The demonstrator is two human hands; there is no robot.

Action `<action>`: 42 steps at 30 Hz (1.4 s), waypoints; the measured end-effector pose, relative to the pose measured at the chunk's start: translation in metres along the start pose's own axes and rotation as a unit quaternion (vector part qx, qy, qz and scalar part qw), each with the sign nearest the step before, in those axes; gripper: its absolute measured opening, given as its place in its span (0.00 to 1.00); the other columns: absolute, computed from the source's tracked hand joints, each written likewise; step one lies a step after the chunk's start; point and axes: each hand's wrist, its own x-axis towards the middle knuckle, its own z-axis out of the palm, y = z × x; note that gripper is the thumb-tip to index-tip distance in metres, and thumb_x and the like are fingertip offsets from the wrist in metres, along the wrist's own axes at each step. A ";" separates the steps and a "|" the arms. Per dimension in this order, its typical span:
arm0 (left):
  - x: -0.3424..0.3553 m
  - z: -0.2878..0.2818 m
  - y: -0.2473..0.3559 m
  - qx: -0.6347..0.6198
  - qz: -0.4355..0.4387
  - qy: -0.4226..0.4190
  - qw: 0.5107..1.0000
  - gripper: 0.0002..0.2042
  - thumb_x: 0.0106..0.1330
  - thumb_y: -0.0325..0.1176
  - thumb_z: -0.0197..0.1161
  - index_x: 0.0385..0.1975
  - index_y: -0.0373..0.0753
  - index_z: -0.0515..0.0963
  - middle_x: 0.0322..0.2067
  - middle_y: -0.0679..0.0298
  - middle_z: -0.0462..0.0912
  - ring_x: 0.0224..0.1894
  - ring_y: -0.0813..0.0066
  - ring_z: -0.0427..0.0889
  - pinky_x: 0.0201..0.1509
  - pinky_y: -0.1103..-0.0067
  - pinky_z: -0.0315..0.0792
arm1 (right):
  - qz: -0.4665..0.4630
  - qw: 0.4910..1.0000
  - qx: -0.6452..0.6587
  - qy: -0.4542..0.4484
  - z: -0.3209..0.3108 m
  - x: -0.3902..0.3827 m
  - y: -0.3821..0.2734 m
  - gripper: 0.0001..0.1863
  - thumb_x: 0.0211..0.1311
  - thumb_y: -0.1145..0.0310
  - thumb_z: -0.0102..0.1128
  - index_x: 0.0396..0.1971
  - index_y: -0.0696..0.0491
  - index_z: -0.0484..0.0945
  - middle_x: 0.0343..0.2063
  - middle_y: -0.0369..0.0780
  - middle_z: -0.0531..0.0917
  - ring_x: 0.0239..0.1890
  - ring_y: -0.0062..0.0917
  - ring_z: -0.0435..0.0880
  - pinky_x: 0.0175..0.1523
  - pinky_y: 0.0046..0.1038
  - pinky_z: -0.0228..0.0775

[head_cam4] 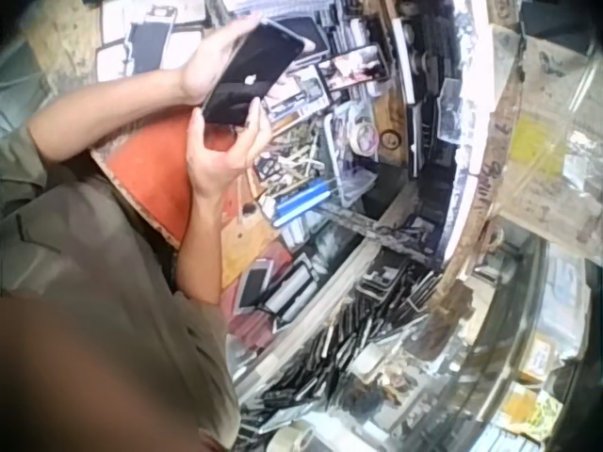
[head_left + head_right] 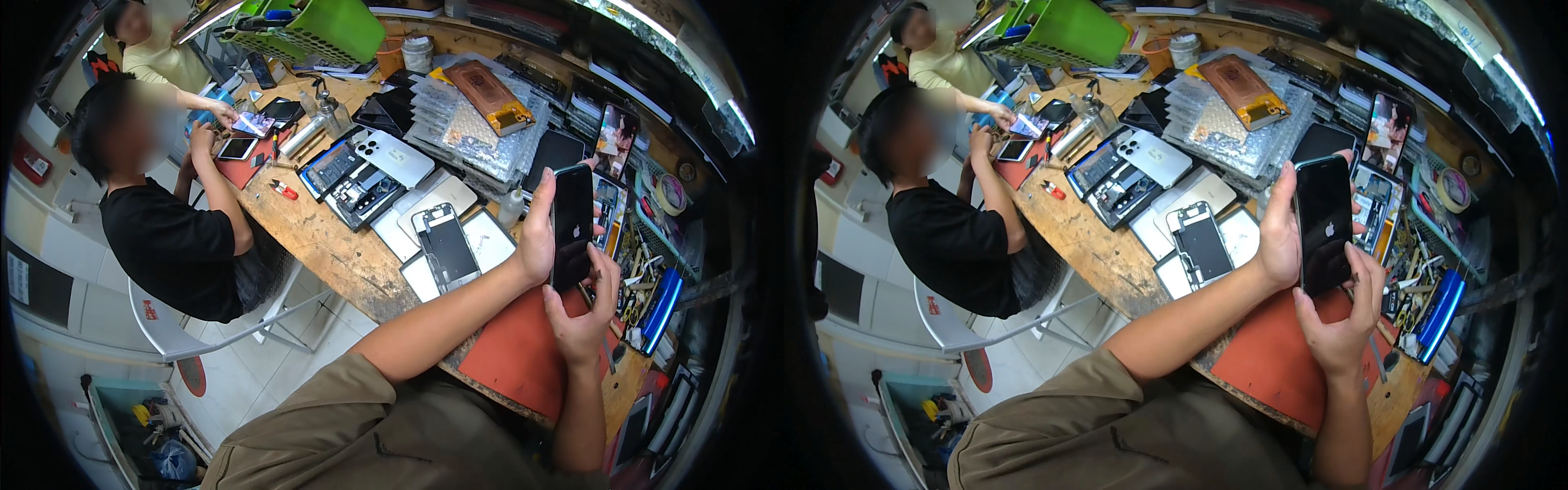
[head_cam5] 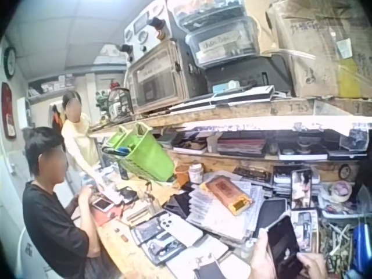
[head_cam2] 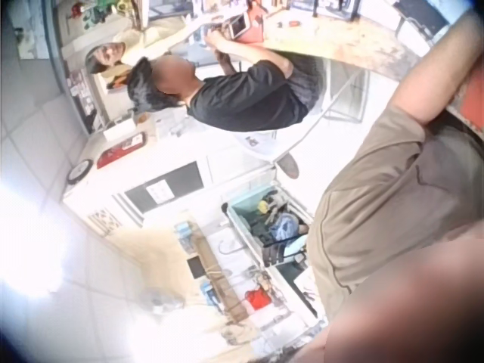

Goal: The person disassembles a smartphone, removes the screen, and reassembles it. They then test the device by turning it on and interacting with the touchscreen. The person handles multiple smartphones and tools on a cluttered workbench.

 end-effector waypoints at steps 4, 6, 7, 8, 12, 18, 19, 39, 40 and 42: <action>0.001 -0.001 -0.002 0.017 0.011 0.023 1.000 0.40 0.79 0.67 0.37 0.75 0.37 0.65 0.47 0.62 0.80 0.47 0.73 0.82 0.53 0.72 0.83 | -0.004 1.000 0.015 -0.014 0.001 -0.001 0.001 0.43 0.43 0.76 0.79 0.65 0.59 0.73 0.58 0.46 0.76 0.56 0.34 0.79 0.53 0.30 0.73; 0.002 -0.001 -0.003 0.021 0.025 0.026 0.999 0.40 0.79 0.67 0.38 0.74 0.37 0.66 0.47 0.62 0.80 0.46 0.73 0.82 0.53 0.72 0.83 | -0.004 1.000 0.019 -0.015 0.002 -0.001 0.002 0.43 0.43 0.76 0.79 0.65 0.60 0.73 0.58 0.46 0.76 0.56 0.34 0.79 0.53 0.29 0.73; 0.002 0.000 -0.003 0.027 0.023 0.031 0.999 0.39 0.79 0.66 0.38 0.74 0.37 0.66 0.47 0.62 0.80 0.46 0.73 0.82 0.53 0.72 0.83 | 0.001 1.000 0.026 -0.013 0.002 -0.001 0.002 0.43 0.43 0.75 0.79 0.65 0.59 0.73 0.58 0.46 0.76 0.55 0.34 0.79 0.52 0.29 0.73; 0.002 0.000 -0.003 0.032 0.021 0.035 0.999 0.39 0.79 0.66 0.38 0.74 0.37 0.65 0.47 0.62 0.80 0.46 0.73 0.82 0.53 0.72 0.83 | 0.004 0.999 0.036 -0.016 0.002 -0.002 0.003 0.43 0.43 0.75 0.79 0.65 0.59 0.74 0.58 0.46 0.76 0.55 0.34 0.79 0.52 0.29 0.73; 0.001 0.000 -0.001 0.060 0.017 0.029 0.998 0.40 0.79 0.67 0.39 0.74 0.37 0.66 0.46 0.62 0.80 0.45 0.74 0.82 0.51 0.73 0.82 | 0.005 0.999 0.036 -0.012 0.003 -0.002 0.005 0.43 0.43 0.75 0.80 0.65 0.60 0.74 0.58 0.47 0.77 0.54 0.33 0.79 0.49 0.28 0.74; 0.000 0.002 0.000 0.063 -0.005 0.043 0.997 0.40 0.78 0.68 0.39 0.72 0.37 0.68 0.45 0.62 0.80 0.44 0.72 0.83 0.51 0.73 0.82 | 0.003 0.999 0.043 -0.007 0.005 -0.003 0.007 0.43 0.42 0.73 0.82 0.64 0.60 0.75 0.57 0.47 0.77 0.53 0.32 0.80 0.47 0.27 0.74; 0.000 0.003 0.000 0.072 0.001 0.059 0.996 0.40 0.78 0.68 0.39 0.72 0.37 0.69 0.45 0.62 0.80 0.43 0.72 0.83 0.50 0.73 0.81 | 0.006 0.999 0.042 -0.009 0.005 -0.003 0.007 0.43 0.42 0.73 0.82 0.64 0.60 0.75 0.57 0.47 0.77 0.52 0.32 0.80 0.47 0.27 0.74; 0.002 0.005 0.001 0.086 -0.004 0.079 0.993 0.37 0.79 0.65 0.39 0.69 0.37 0.71 0.45 0.62 0.81 0.44 0.72 0.82 0.50 0.72 0.82 | 0.013 0.998 0.057 -0.008 0.006 -0.004 0.008 0.43 0.41 0.72 0.84 0.62 0.60 0.76 0.54 0.45 0.78 0.48 0.30 0.79 0.45 0.27 0.75; 0.001 0.005 0.001 0.085 -0.006 0.079 0.993 0.37 0.80 0.65 0.39 0.69 0.37 0.72 0.45 0.62 0.81 0.44 0.72 0.82 0.50 0.72 0.82 | 0.016 0.998 0.059 -0.008 0.006 -0.004 0.007 0.43 0.41 0.72 0.84 0.62 0.60 0.76 0.54 0.45 0.78 0.48 0.30 0.79 0.45 0.27 0.75; 0.001 0.005 0.001 0.083 -0.016 0.083 0.993 0.37 0.79 0.65 0.39 0.69 0.37 0.72 0.45 0.62 0.81 0.45 0.72 0.82 0.50 0.72 0.82 | 0.007 0.999 0.053 -0.010 0.006 -0.003 0.007 0.43 0.41 0.71 0.84 0.62 0.60 0.76 0.53 0.44 0.78 0.47 0.30 0.79 0.45 0.26 0.75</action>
